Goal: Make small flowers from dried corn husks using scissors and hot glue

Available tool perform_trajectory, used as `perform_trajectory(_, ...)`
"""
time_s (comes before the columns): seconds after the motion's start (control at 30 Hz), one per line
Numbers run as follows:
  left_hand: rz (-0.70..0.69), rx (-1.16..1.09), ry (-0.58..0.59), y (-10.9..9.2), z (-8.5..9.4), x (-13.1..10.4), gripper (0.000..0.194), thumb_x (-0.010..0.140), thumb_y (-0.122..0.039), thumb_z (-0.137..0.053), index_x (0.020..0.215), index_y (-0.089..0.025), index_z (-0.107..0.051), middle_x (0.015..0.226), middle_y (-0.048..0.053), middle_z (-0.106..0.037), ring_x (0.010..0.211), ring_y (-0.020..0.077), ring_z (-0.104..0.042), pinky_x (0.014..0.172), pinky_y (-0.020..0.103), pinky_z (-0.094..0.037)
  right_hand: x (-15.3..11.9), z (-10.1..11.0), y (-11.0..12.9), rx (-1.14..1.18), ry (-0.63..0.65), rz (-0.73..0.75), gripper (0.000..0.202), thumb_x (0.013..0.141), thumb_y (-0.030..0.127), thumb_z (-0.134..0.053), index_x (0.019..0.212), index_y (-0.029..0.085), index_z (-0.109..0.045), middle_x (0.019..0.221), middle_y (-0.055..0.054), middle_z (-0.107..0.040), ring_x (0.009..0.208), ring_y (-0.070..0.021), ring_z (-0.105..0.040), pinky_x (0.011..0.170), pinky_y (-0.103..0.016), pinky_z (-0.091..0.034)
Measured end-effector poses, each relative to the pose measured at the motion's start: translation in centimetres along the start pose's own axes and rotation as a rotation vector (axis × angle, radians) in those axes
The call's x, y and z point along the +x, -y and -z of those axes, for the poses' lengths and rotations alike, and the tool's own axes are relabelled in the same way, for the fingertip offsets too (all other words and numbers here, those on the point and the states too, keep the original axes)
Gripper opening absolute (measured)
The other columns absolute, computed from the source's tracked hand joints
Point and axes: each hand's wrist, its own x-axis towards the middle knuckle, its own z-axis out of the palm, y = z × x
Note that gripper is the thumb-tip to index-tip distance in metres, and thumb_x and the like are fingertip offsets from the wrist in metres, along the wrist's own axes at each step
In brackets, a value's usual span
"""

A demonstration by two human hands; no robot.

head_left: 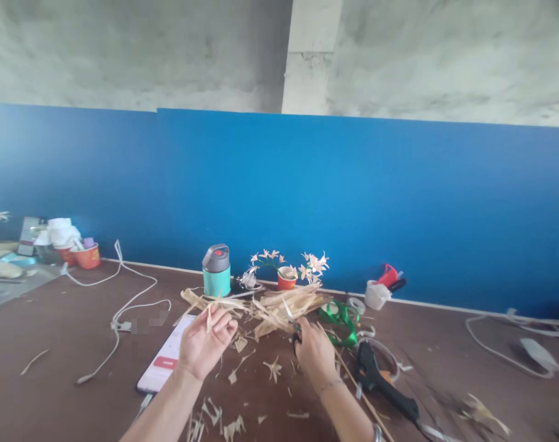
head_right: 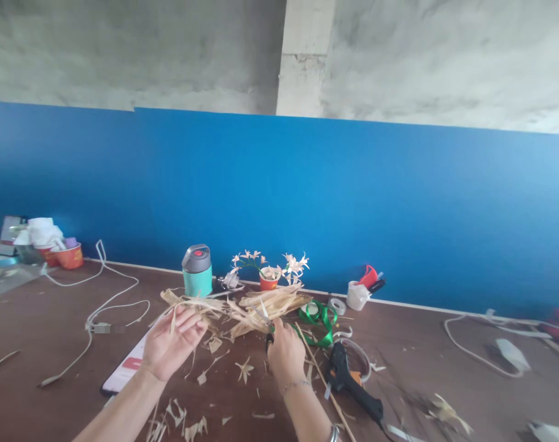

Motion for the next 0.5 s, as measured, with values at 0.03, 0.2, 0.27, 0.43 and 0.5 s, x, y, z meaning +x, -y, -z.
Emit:
perform_trajectory(0.03,-0.015,-0.005,0.014,-0.3,-0.1,0.0,0.009,0.07,-0.011,-0.062,0.065,-0.016,-0.057,0.052,-0.006,-0.044,0.049,0.0059,-0.045,0.064,0.026,-0.045,0.0,0.0,-0.1,-0.022,0.005,-0.009,0.037,0.074,0.007,-0.047,0.109,0.017,-0.056,0.093,-0.01,-0.067,0.089,-0.0224,-0.061,0.072,-0.027,-0.038)
perform_trajectory(0.2,-0.046,0.017,0.035,-0.7,-0.2,0.1,0.01,0.07,-0.011,-0.062,0.066,-0.017,-0.057,0.053,-0.006,-0.046,0.049,0.0057,-0.045,0.065,0.027,-0.045,-0.1,-0.1,-0.3,-0.106,-0.012,-0.018,0.034,0.075,0.006,-0.045,0.104,0.016,-0.058,0.089,-0.012,-0.066,0.089,-0.0238,-0.061,0.071,-0.028,-0.039)
perform_trajectory(0.27,-0.035,0.028,0.016,-0.6,-0.2,0.2,0.01,0.073,-0.011,-0.06,0.067,-0.018,-0.057,0.054,-0.006,-0.046,0.049,0.0058,-0.045,0.065,0.027,-0.044,-0.1,-0.1,-0.4,-0.121,-0.018,-0.009,0.034,0.075,0.005,-0.045,0.105,0.015,-0.058,0.089,-0.012,-0.066,0.091,-0.0243,-0.06,0.071,-0.028,-0.039)
perform_trajectory(0.43,-0.118,-0.034,0.051,-1.7,-0.4,0.2,0.01,0.072,-0.012,-0.063,0.07,-0.02,-0.057,0.055,-0.007,-0.046,0.049,0.0058,-0.045,0.064,0.027,-0.044,-0.1,0.0,-0.7,-0.149,0.01,-0.041,0.031,0.075,0.003,-0.041,0.097,0.016,-0.058,0.09,-0.012,-0.065,0.085,-0.0247,-0.063,0.063,-0.028,-0.039)
perform_trajectory(0.5,-0.157,-0.046,0.069,-2.6,-0.5,0.1,0.01,0.071,-0.013,-0.064,0.072,-0.02,-0.058,0.054,-0.007,-0.045,0.049,0.0056,-0.046,0.063,0.026,-0.044,-0.1,0.1,-0.7,-0.156,0.014,-0.05,0.031,0.075,0.002,-0.04,0.097,0.016,-0.058,0.09,-0.012,-0.065,0.085,-0.0245,-0.063,0.062,-0.028,-0.038)
